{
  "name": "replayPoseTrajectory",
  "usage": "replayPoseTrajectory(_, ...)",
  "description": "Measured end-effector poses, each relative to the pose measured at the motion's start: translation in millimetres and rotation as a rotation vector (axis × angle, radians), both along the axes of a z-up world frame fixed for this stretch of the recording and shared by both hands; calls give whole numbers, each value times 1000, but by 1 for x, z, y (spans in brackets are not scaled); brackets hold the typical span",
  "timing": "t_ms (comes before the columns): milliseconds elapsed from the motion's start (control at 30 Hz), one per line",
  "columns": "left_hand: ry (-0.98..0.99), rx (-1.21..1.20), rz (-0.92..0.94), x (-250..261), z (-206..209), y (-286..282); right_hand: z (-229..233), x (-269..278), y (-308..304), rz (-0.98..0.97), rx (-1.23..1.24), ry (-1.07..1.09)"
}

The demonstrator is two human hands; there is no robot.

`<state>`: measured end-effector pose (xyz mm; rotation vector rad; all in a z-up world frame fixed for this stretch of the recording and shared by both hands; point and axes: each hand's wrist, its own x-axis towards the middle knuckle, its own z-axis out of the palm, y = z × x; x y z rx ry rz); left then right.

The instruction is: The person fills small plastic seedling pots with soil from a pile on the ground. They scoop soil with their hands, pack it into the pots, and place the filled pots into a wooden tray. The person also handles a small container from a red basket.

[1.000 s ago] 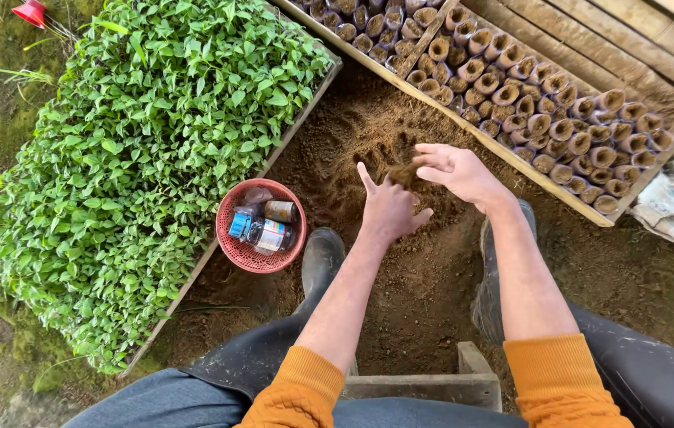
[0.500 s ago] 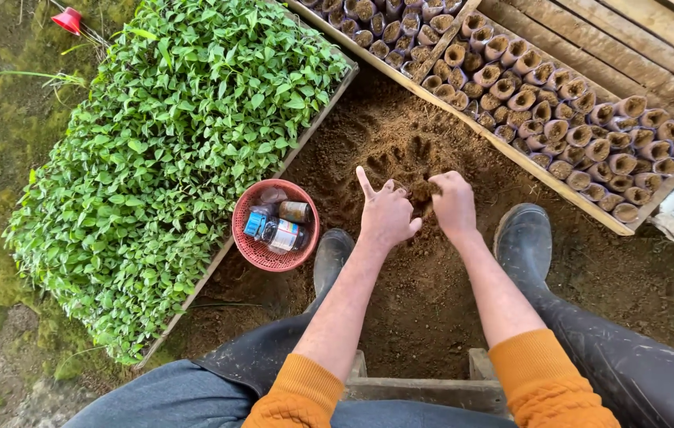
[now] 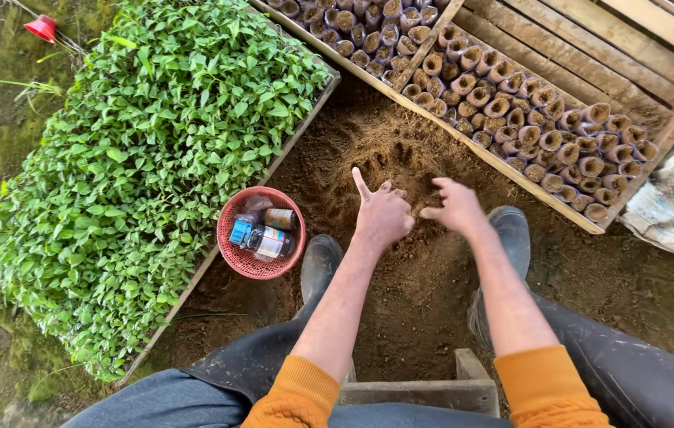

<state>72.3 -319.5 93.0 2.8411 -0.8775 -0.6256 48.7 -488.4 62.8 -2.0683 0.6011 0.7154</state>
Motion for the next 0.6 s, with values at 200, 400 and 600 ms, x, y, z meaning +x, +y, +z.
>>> replayPoseTrajectory(200,-69,26,62,-7,10,22,-86,-19,30,80,-316,-543)
replayPoseTrajectory(400,-79,12,9,-11,-6,19,-28,3,-4,-112,9,-450)
replayPoseTrajectory(600,51,-20,32,-9,7,3,65,15,-14,55,232,-290)
